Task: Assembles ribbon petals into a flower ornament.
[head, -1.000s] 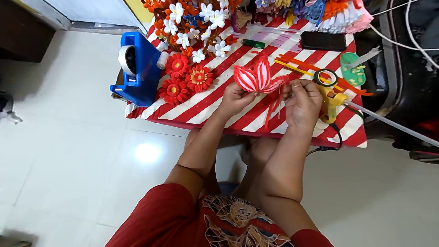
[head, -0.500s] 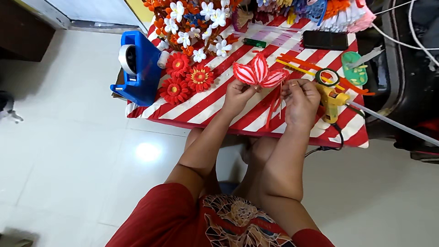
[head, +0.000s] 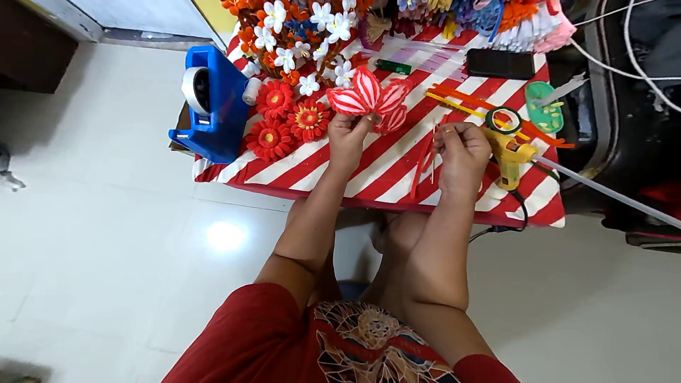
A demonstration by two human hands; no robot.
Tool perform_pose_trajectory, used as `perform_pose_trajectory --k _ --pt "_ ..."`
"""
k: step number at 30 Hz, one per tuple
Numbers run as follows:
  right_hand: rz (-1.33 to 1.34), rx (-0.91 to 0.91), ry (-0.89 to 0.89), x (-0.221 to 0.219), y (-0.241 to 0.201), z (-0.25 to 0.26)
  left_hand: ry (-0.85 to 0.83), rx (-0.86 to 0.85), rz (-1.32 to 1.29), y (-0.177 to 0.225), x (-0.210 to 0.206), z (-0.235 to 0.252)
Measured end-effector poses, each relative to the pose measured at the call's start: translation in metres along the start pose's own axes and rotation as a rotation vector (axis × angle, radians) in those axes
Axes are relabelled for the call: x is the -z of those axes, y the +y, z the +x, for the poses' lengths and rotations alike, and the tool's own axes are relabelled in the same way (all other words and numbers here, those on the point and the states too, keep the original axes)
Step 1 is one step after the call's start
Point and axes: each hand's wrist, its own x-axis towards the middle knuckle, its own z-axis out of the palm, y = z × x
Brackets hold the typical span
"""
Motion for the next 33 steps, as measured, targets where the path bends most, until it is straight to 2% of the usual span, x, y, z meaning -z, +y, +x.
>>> perform_pose_trajectory --k 8,17,27,33 --pt "-0.043 0.004 -0.032 -0.005 -0.005 -0.006 -0.127 0.138 -0.043 -0.001 -0.019 -0.017" --pt "-0.063 0.055 -0.060 -0.001 -0.008 -0.013 -0.031 0.256 -0.082 0.020 -0.024 -0.016" --pt "-0.010 0.088 0.201 0.024 -0.021 -0.014 -0.001 0.222 -0.101 0.038 -0.017 -0.017" --pt "-0.259 0.010 0.115 0.026 -0.020 -0.015 0.014 0.198 -0.070 0.044 -0.013 -0.016"
